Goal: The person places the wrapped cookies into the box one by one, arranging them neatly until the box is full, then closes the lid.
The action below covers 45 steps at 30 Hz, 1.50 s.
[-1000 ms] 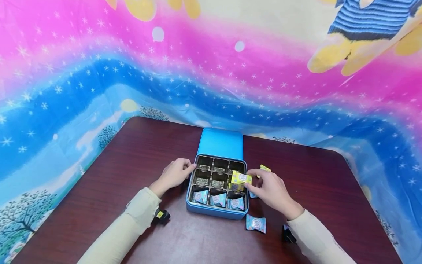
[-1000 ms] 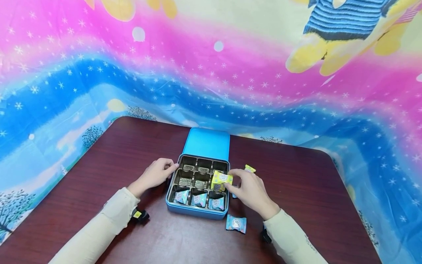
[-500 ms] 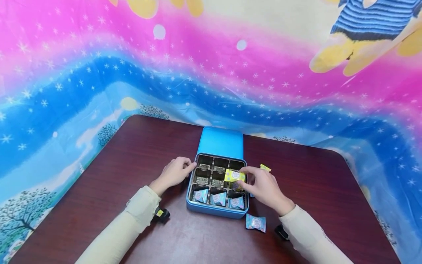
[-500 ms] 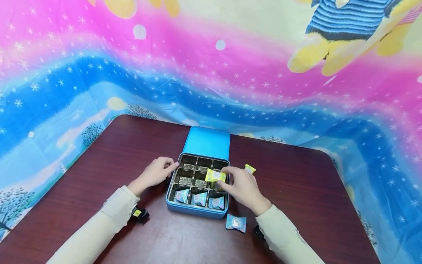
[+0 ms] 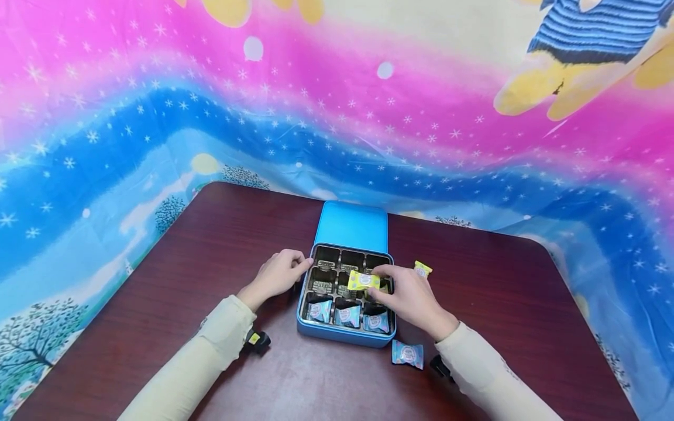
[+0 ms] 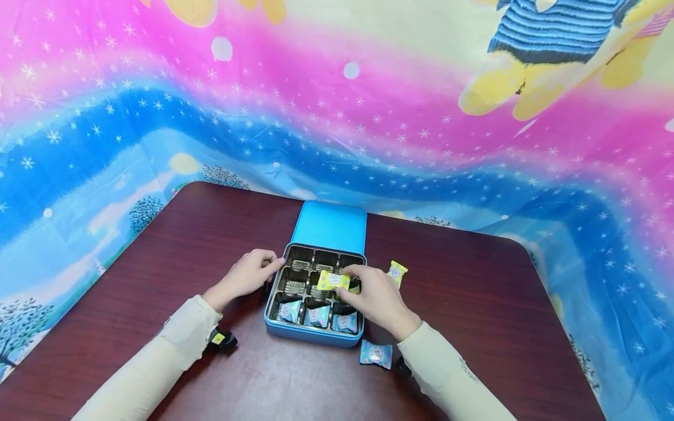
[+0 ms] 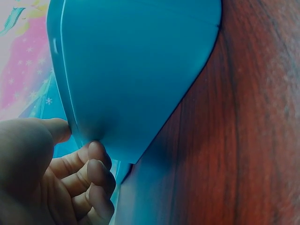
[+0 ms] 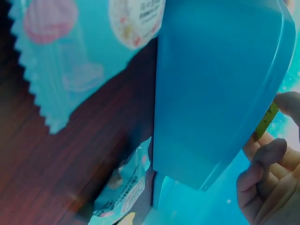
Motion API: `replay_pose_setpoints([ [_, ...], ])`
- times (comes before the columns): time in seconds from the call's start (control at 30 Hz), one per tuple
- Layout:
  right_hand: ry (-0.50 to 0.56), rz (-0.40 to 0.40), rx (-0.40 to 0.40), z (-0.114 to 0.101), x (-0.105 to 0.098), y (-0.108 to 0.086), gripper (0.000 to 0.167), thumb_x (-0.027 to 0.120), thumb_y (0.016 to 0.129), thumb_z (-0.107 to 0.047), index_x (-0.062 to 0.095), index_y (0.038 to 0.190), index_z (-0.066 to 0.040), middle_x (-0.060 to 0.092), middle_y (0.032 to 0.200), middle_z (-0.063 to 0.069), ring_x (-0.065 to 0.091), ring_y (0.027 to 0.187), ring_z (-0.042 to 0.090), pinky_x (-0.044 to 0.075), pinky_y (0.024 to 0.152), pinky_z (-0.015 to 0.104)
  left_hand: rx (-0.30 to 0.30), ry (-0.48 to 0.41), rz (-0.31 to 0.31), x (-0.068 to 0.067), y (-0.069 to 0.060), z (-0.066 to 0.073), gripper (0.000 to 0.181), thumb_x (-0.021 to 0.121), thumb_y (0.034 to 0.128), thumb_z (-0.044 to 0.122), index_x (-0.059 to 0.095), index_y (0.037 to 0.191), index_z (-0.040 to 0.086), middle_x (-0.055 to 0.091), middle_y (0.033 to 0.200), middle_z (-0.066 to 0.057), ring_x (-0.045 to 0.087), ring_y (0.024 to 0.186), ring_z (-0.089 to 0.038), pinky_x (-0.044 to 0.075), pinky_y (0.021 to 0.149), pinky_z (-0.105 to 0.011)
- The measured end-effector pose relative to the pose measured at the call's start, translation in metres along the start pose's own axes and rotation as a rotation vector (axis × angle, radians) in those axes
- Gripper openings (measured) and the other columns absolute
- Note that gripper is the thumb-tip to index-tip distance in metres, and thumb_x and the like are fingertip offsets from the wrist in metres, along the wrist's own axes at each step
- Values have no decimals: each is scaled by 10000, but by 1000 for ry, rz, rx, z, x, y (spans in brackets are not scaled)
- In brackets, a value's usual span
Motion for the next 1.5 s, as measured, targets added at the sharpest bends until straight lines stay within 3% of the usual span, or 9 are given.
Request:
replay_pose_setpoints([
  [0.1, -9, -18, 0, -3, 3, 3, 383, 768, 889, -352, 711, 1214, -156, 747, 1165, 1, 363, 494, 43, 340, 524, 262, 1, 3, 1, -1, 0, 0, 369, 553, 1022, 432, 651, 772, 179, 628, 622, 29, 536, 552, -140, 393, 562, -320],
  [0.2, -14, -39, -4, -6, 7, 6, 375, 763, 893, -355, 708, 1215, -170, 748, 1151, 2, 269, 442, 61, 239, 455, 263, -1, 4, 2, -1, 0, 0, 376, 550, 1024, 430, 654, 776, 167, 626, 621, 28, 536, 551, -141, 395, 565, -321],
  [0.3, -27, -48, -25, -11, 11, 8, 377, 764, 892, -352, 707, 1215, -167, 752, 1140, 5, 290, 418, 46, 216, 435, 250, -3, 4, 3, -1, -1, 0, 374, 551, 1024, 427, 650, 772, 168, 644, 635, 4, 535, 548, -142, 394, 566, -323],
  [0.57, -88, -28, -39, -16, 14, 11, 367, 777, 879, -341, 720, 1187, -151, 748, 1153, 6, 496, 563, 8, 356, 456, 235, 1, -1, -1, -1, -1, 2, 368, 554, 1023, 426, 643, 761, 184, 637, 628, 9, 538, 549, -143, 395, 561, -321],
  [0.87, -131, 8, -68, -22, 17, 13, 336, 781, 870, -361, 738, 1142, -169, 731, 1153, -11, 645, 724, 98, 351, 435, 218, 1, 5, 2, -1, -1, 2, 363, 549, 1025, 427, 642, 763, 193, 653, 645, -1, 545, 556, -135, 400, 569, -319],
  [1.17, -160, -30, -60, -20, 25, 13, 339, 764, 885, -418, 749, 1125, -179, 654, 1188, 11, 418, 507, 44, 316, 422, 243, 1, 10, -2, 0, -1, 2, 369, 545, 1027, 433, 635, 757, 197, 652, 644, -4, 546, 547, -137, 400, 568, -320],
  [1.5, -85, -28, -72, -19, 13, 10, 332, 708, 937, -403, 731, 1160, -158, 701, 1155, -5, 509, 620, 10, 383, 490, 217, 6, 9, 1, 0, 0, 1, 369, 546, 1027, 431, 642, 770, 185, 631, 628, 22, 548, 537, -144, 401, 561, -323],
])
Point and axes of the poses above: each hand's wrist, its own y-axis towards the middle knuckle, its own x-axis out of the palm, z = x × y, the point moved 9 cm from there along y, towards the middle knuckle
